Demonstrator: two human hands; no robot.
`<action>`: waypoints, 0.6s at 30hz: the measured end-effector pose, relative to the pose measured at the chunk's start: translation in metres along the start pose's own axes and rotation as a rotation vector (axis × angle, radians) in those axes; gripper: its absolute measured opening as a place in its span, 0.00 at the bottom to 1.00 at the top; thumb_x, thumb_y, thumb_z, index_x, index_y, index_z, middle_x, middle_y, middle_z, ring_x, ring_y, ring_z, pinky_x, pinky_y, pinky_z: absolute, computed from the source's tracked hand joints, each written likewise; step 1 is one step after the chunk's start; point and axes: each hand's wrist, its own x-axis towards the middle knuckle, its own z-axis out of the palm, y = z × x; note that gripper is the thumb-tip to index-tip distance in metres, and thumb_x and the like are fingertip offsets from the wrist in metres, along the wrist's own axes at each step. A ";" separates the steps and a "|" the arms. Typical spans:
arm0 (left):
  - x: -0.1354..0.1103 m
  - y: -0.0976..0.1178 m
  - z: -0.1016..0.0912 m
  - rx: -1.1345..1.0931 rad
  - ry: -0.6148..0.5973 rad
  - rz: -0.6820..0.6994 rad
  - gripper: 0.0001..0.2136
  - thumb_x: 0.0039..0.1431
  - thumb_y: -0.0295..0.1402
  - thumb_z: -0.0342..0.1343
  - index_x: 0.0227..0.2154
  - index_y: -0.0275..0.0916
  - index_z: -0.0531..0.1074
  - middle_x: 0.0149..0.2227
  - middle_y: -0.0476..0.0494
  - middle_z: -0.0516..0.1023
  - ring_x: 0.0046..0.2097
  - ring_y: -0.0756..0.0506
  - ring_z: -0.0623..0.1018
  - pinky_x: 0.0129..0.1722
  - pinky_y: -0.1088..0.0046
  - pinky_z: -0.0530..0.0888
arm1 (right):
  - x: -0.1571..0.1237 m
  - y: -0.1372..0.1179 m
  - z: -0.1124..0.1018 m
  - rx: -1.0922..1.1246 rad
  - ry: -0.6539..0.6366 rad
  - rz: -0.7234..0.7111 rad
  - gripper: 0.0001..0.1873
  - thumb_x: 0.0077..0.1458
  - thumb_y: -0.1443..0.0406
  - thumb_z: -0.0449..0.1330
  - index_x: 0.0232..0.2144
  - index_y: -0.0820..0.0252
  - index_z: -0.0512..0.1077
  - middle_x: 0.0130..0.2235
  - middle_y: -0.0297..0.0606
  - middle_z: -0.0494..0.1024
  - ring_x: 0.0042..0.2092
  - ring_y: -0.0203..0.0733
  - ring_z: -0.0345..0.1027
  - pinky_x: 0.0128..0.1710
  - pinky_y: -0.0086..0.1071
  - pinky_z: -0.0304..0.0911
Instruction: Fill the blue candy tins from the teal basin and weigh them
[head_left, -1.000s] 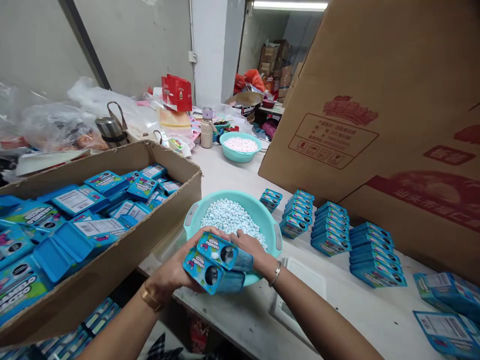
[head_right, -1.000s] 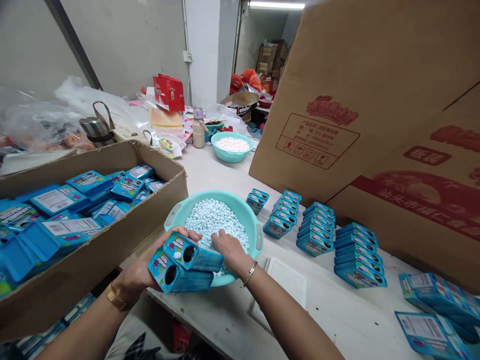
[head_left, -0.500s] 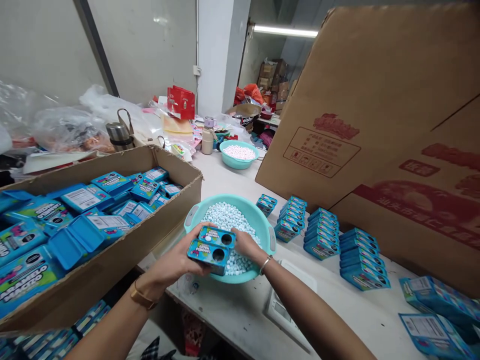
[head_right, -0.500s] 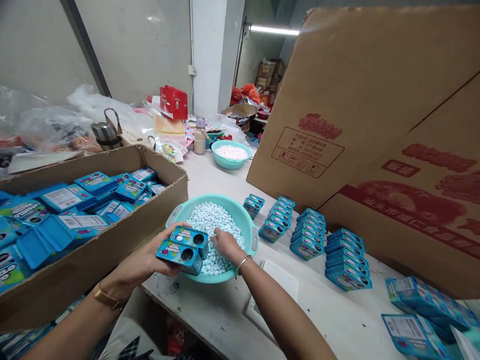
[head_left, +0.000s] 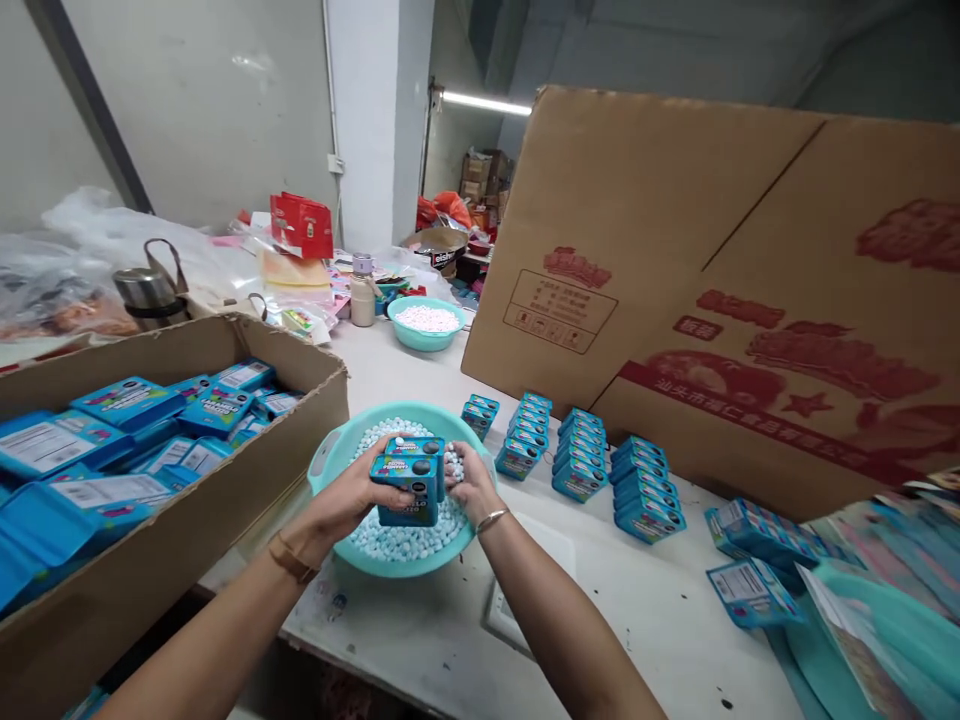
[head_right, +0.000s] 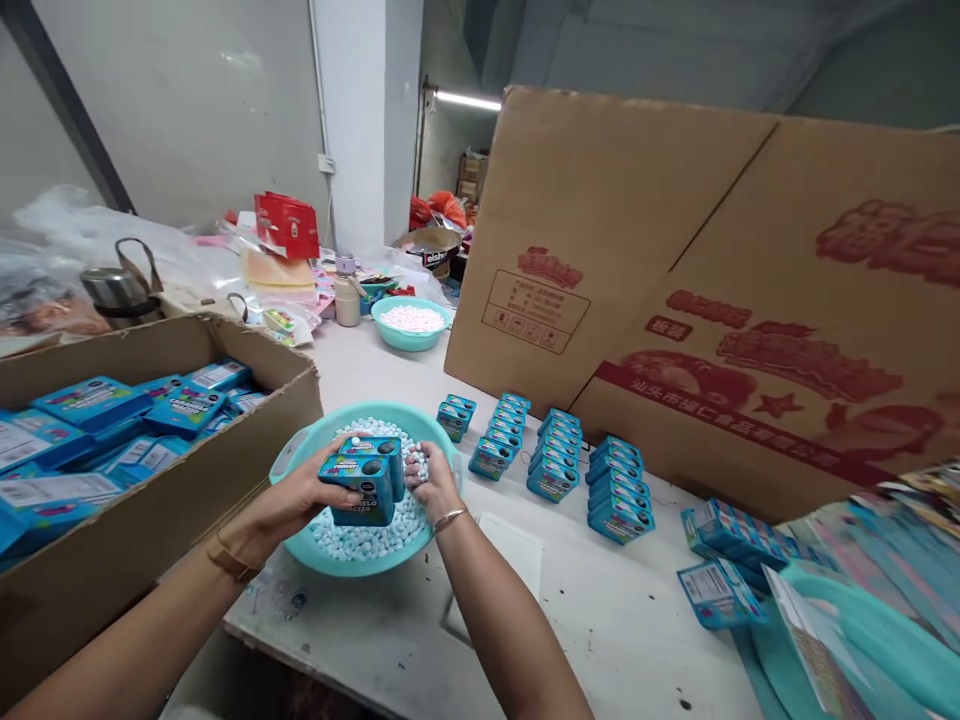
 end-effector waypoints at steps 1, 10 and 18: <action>0.001 -0.002 0.002 -0.014 0.002 -0.016 0.41 0.35 0.23 0.70 0.56 0.40 0.63 0.44 0.43 0.80 0.44 0.41 0.78 0.44 0.68 0.72 | 0.000 -0.002 0.000 0.002 0.002 0.009 0.08 0.52 0.68 0.54 0.23 0.58 0.59 0.15 0.24 0.59 0.12 0.26 0.45 0.10 0.18 0.36; 0.011 -0.011 0.018 0.228 0.062 0.013 0.41 0.37 0.22 0.66 0.57 0.44 0.59 0.44 0.47 0.77 0.44 0.43 0.77 0.43 0.69 0.72 | -0.044 -0.041 0.015 0.189 0.000 -0.180 0.05 0.52 0.69 0.52 0.25 0.58 0.60 0.17 0.24 0.59 0.16 0.27 0.52 0.13 0.18 0.48; 0.031 -0.023 0.054 0.304 0.023 0.030 0.39 0.37 0.22 0.64 0.55 0.44 0.57 0.37 0.52 0.74 0.36 0.48 0.74 0.36 0.73 0.70 | -0.074 -0.044 0.042 0.242 0.102 -0.583 0.03 0.52 0.66 0.55 0.26 0.58 0.64 0.20 0.24 0.63 0.19 0.28 0.56 0.24 0.24 0.65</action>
